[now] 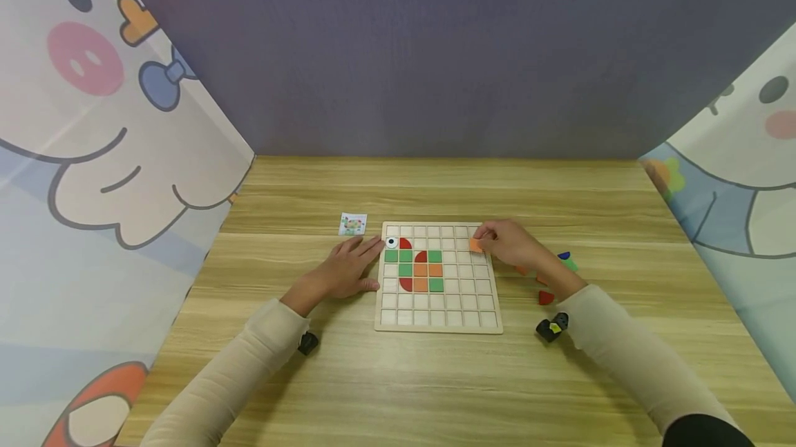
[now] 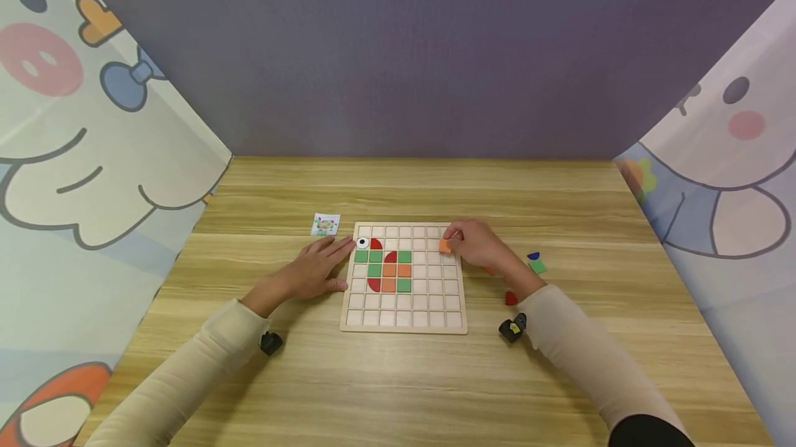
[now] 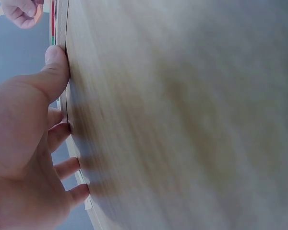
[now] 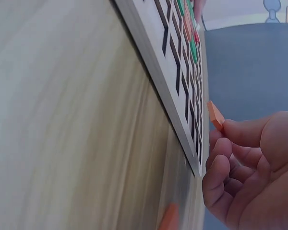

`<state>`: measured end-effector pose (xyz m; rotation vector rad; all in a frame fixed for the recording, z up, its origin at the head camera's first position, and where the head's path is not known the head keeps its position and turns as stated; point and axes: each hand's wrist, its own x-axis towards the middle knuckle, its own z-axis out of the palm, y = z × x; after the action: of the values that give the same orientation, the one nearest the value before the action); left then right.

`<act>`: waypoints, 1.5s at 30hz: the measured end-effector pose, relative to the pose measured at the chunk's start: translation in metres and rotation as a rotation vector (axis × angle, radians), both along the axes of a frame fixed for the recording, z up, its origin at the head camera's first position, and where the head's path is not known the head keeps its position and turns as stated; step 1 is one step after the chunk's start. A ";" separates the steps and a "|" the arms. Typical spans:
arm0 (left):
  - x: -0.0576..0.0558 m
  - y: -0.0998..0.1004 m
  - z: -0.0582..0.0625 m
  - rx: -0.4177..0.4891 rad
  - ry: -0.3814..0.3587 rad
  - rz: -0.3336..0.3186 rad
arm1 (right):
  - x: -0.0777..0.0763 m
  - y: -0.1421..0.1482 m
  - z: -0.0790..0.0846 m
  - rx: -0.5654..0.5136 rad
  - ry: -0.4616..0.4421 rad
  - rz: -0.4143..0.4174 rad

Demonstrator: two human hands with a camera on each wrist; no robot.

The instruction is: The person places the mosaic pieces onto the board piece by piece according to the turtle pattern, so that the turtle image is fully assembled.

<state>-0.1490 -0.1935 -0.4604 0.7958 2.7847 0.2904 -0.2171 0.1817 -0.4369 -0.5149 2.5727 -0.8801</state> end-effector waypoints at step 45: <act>0.001 -0.001 0.001 0.002 -0.008 0.006 | 0.007 -0.036 -0.006 -0.025 -0.036 0.100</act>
<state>-0.1482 -0.1943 -0.4593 0.7858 2.7801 0.2968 -0.2102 0.1453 -0.4424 -0.6226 2.4831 -0.8797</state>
